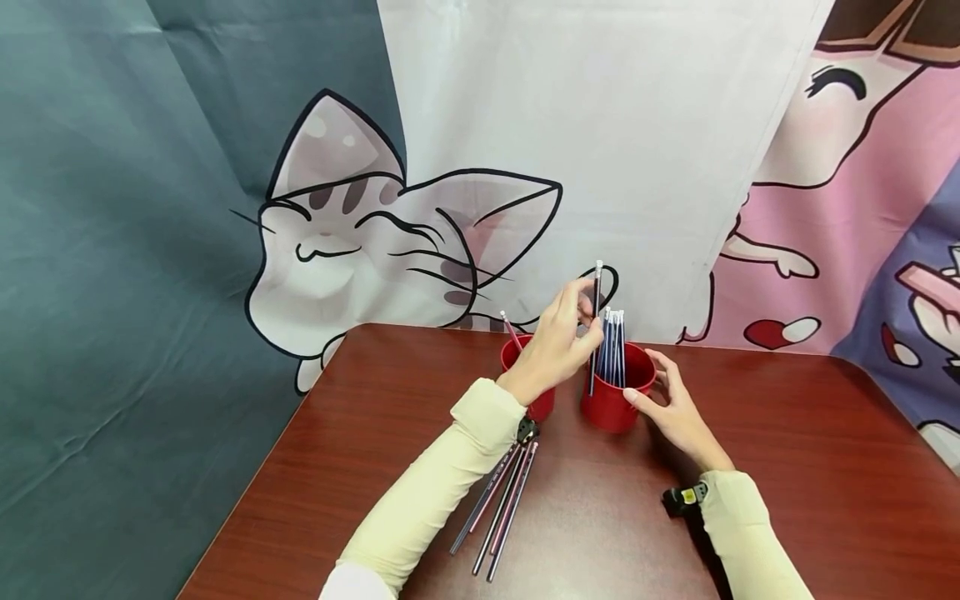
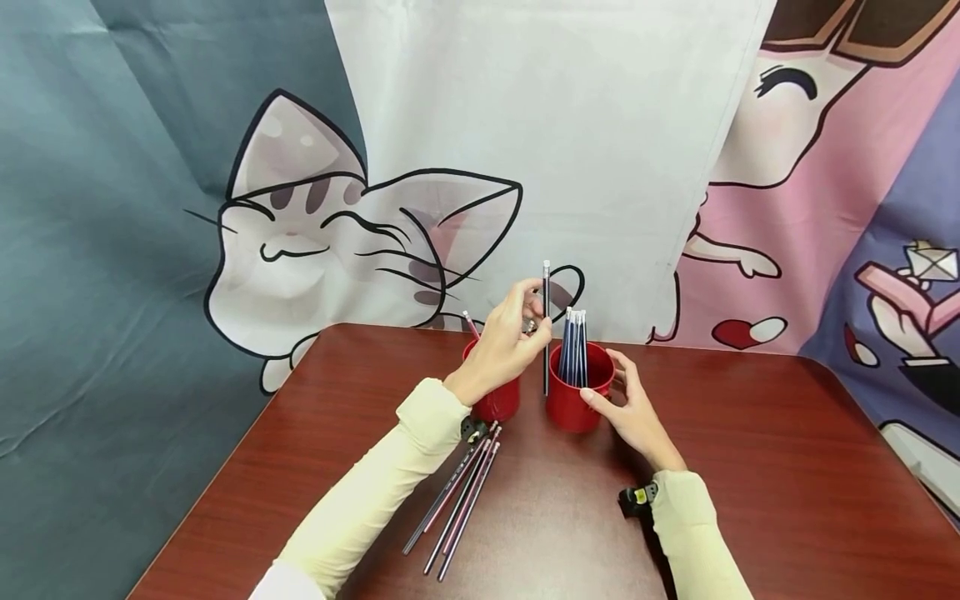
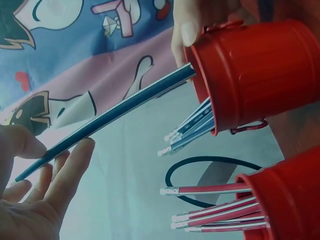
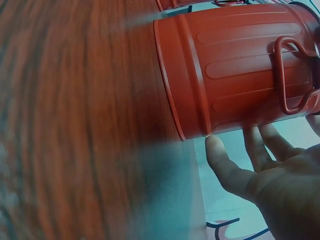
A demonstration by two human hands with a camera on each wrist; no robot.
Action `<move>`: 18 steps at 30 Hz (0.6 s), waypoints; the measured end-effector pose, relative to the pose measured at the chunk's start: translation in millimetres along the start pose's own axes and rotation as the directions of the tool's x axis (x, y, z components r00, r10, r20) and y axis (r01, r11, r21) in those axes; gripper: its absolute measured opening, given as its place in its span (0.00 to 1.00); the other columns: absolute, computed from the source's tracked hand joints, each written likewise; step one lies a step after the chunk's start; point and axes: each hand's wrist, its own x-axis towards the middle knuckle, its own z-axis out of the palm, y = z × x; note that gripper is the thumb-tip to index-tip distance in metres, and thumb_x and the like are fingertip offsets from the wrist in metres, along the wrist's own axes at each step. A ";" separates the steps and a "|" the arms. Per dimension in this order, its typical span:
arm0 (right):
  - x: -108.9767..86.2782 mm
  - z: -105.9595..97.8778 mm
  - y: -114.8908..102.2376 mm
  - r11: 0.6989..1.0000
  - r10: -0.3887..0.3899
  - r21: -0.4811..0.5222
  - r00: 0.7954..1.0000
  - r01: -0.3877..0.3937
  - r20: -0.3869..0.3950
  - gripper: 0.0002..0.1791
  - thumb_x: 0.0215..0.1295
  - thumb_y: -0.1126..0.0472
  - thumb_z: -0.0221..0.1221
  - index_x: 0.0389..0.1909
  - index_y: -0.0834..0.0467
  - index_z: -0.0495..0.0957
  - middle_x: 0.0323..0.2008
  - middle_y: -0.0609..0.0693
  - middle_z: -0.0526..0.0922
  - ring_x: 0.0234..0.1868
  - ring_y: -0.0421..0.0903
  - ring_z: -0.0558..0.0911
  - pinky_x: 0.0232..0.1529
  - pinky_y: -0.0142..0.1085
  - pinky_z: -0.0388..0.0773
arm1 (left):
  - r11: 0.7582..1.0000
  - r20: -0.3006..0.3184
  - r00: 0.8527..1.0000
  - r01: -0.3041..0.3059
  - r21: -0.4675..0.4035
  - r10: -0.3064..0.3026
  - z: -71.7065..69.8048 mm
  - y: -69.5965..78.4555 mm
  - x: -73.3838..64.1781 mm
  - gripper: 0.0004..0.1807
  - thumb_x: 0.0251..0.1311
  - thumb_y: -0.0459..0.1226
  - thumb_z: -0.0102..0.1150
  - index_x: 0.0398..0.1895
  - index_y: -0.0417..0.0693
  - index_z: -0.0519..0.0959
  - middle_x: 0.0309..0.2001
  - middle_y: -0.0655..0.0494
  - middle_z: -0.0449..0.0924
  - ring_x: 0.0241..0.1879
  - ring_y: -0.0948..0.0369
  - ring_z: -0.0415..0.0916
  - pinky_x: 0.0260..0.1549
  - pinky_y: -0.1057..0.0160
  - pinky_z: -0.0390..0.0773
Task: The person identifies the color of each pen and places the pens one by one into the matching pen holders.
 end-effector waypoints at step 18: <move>-0.4 -0.2 2.0 1.000 0.002 -0.007 1.000 -0.002 0.000 0.38 0.60 0.66 0.57 0.67 0.60 0.47 0.55 0.64 0.65 0.53 0.60 0.68 0.41 0.25 0.73 | 0.997 -0.018 1.000 0.011 0.076 -0.010 30.8 -18.0 5.8 0.24 0.56 0.32 0.54 0.56 0.39 0.64 0.34 0.54 0.71 0.35 0.67 0.75 0.34 0.80 0.70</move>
